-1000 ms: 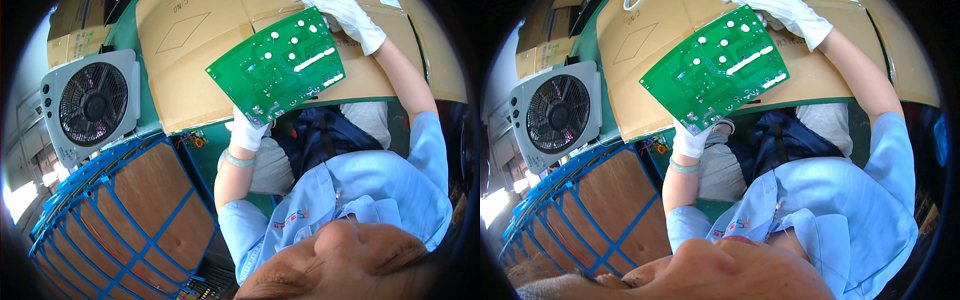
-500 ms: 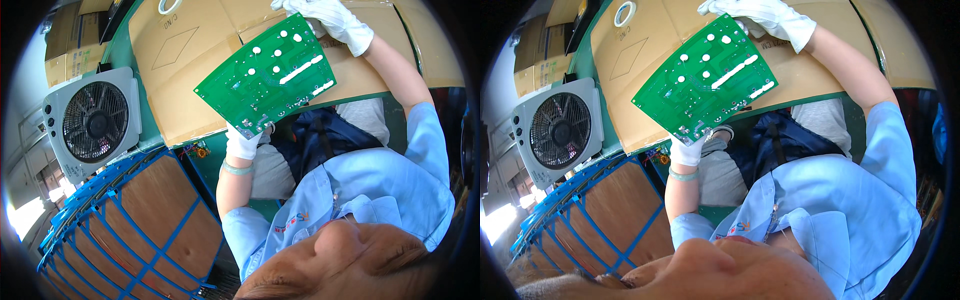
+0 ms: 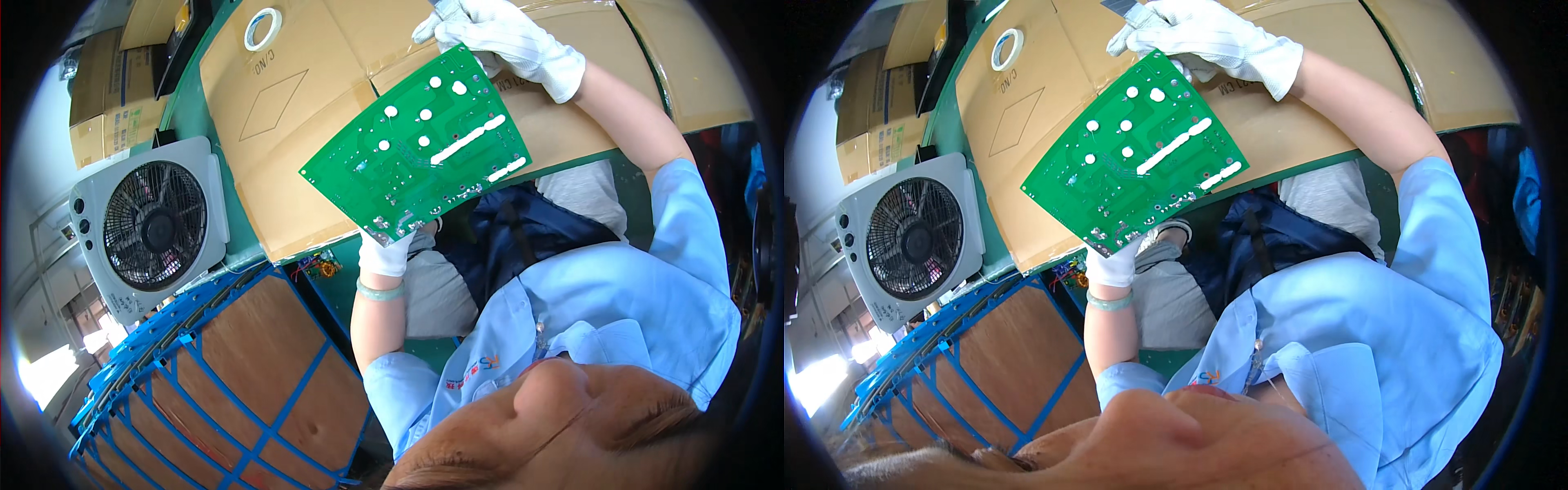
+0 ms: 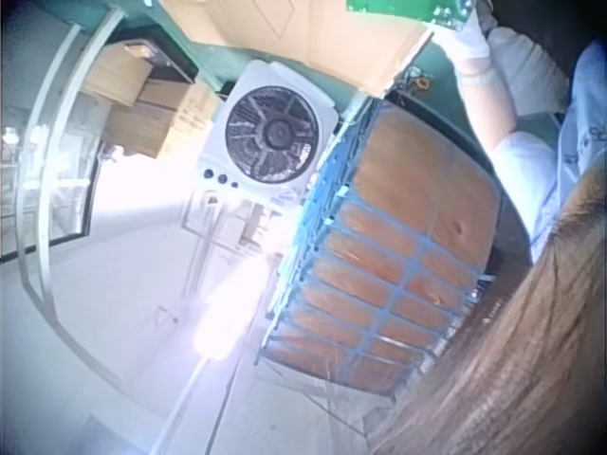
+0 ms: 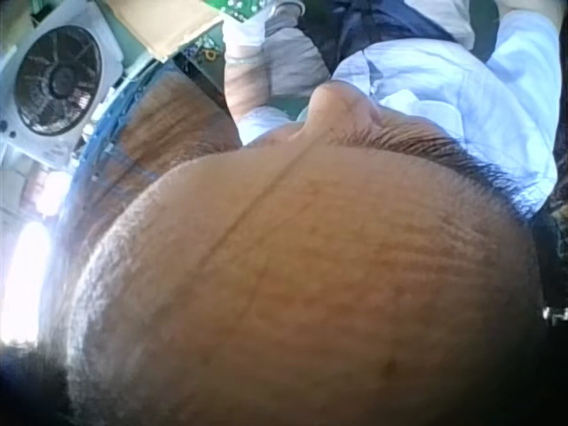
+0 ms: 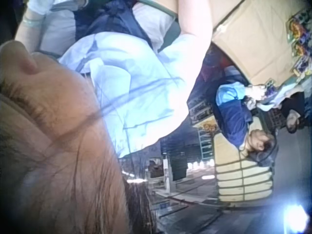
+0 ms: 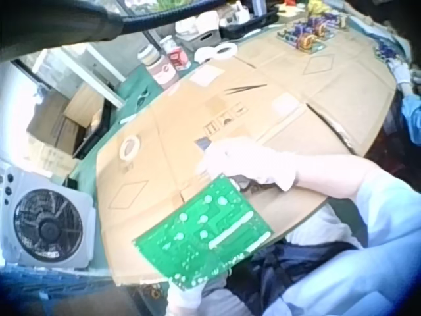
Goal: The person repeatedly picks up green circuit boards from a blue rack, holds them up to inspect both sides, and places them back. The person wears white gloves and a light blue shirt.
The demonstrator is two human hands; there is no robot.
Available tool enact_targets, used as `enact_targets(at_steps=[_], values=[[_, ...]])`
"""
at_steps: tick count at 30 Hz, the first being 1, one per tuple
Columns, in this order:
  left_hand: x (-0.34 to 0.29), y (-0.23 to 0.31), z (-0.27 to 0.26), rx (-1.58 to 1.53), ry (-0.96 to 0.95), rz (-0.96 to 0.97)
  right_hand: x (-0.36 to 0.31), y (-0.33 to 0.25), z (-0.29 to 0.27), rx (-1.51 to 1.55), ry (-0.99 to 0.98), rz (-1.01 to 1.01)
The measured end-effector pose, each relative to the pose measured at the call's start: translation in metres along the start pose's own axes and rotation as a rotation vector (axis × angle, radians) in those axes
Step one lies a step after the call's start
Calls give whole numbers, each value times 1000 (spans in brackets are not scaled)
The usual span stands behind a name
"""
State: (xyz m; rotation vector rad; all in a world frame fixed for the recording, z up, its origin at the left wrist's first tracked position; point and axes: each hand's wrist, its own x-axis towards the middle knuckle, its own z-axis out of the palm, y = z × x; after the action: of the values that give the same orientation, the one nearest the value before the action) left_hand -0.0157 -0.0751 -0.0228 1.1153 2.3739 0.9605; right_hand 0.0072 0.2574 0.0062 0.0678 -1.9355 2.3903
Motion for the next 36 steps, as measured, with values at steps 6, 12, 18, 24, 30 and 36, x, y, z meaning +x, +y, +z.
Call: enact_targets(at_steps=[6,12,18,24,30,36], values=[[-3,7,-1,-107,8,-94,1,0,4,12,3,-51],[-5,11,-5,-66,-21,-99,-1,0,2,55,-19,-19],[-8,-2,1,-12,35,16,4,1,3,-76,-36,-92],[-11,-8,6,-483,54,-180,8,7,8,-105,182,97],[-8,4,4,-638,83,-173,10,22,4,-190,158,-142],[-3,22,1,-851,136,-174,12,13,13,-323,225,-119]])
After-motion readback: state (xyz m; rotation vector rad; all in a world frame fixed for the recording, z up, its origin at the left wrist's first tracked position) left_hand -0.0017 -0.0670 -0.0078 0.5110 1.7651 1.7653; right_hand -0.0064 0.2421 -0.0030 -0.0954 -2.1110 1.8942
